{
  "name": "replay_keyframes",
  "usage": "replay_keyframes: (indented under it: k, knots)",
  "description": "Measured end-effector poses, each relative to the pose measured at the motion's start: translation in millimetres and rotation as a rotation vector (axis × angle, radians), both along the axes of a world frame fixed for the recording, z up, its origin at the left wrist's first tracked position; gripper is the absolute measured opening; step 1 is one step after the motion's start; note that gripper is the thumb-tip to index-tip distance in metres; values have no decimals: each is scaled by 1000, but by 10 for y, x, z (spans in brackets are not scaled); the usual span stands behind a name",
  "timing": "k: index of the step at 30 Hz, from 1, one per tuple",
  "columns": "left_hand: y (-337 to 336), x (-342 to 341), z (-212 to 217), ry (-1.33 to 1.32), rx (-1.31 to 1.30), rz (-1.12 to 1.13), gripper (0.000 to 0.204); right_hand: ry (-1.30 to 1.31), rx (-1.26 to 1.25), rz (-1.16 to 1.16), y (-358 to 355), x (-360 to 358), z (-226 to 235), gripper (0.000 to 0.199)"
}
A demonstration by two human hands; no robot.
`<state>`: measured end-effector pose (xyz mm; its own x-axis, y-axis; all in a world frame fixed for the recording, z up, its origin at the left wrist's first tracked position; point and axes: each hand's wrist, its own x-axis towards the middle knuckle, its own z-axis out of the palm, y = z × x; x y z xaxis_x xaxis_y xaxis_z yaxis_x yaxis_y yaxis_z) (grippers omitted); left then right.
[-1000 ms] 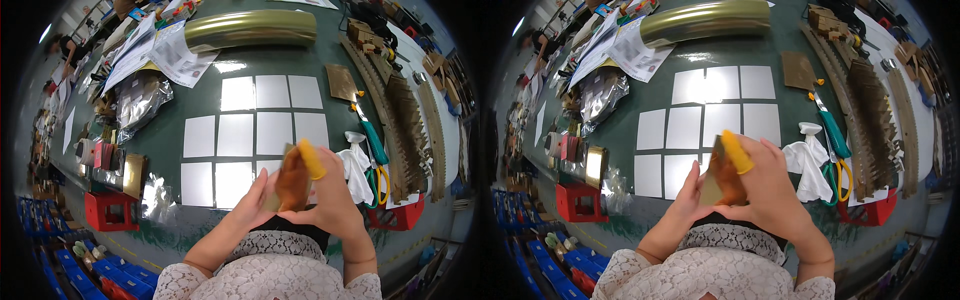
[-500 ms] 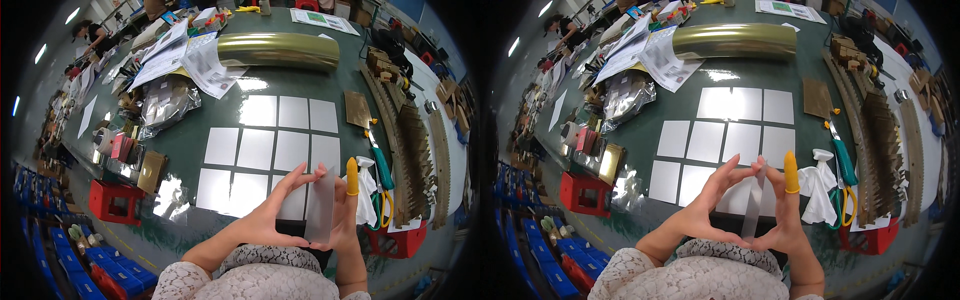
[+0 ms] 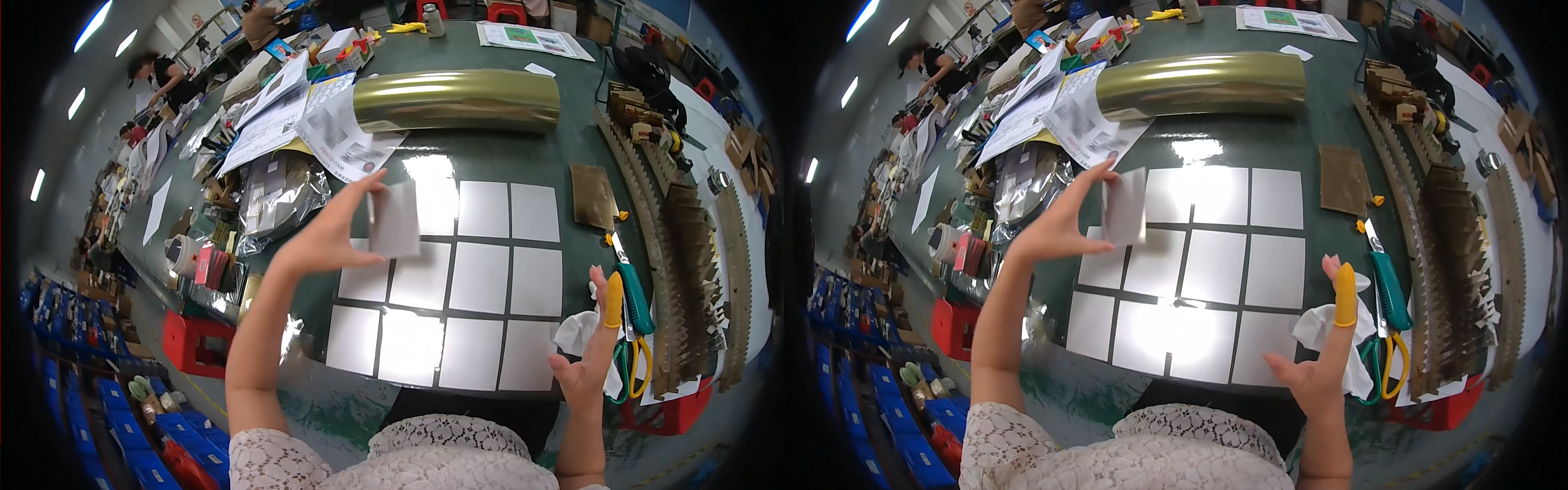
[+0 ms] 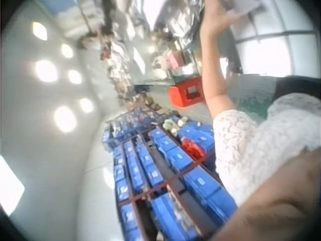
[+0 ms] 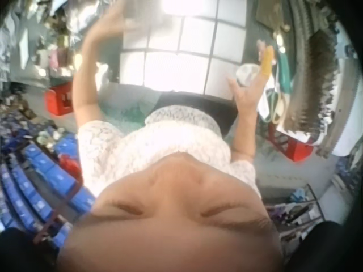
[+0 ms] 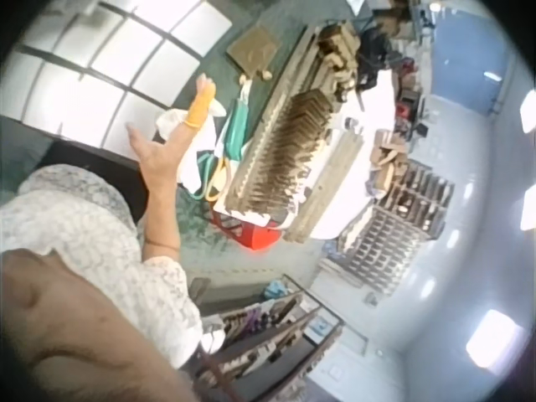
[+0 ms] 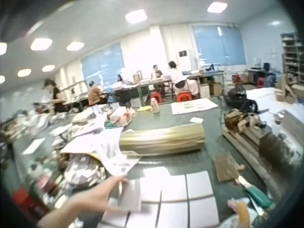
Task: The person cleans small square mirrors using a white cloth. They pick up mirrors from a stack, wipe the reflective surface, and place them back down. The person also uses a yellow tool to smooth the surface of the mirrors.
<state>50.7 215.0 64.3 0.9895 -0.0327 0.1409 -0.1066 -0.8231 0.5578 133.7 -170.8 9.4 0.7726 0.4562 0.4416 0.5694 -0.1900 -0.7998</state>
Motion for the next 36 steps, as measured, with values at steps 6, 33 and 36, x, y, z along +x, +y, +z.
replay_keyframes:
  k: [6,33,36]
  knots:
    - [532,327,-151,141,118,24,108,70,-9,-90,15,133,-110,101]
    - [632,461,-175,364,126,6,110,31,-93,-164,41,228,-166,88]
    - [633,454,-181,365,128,3,111,25,-84,-168,44,228,-182,87]
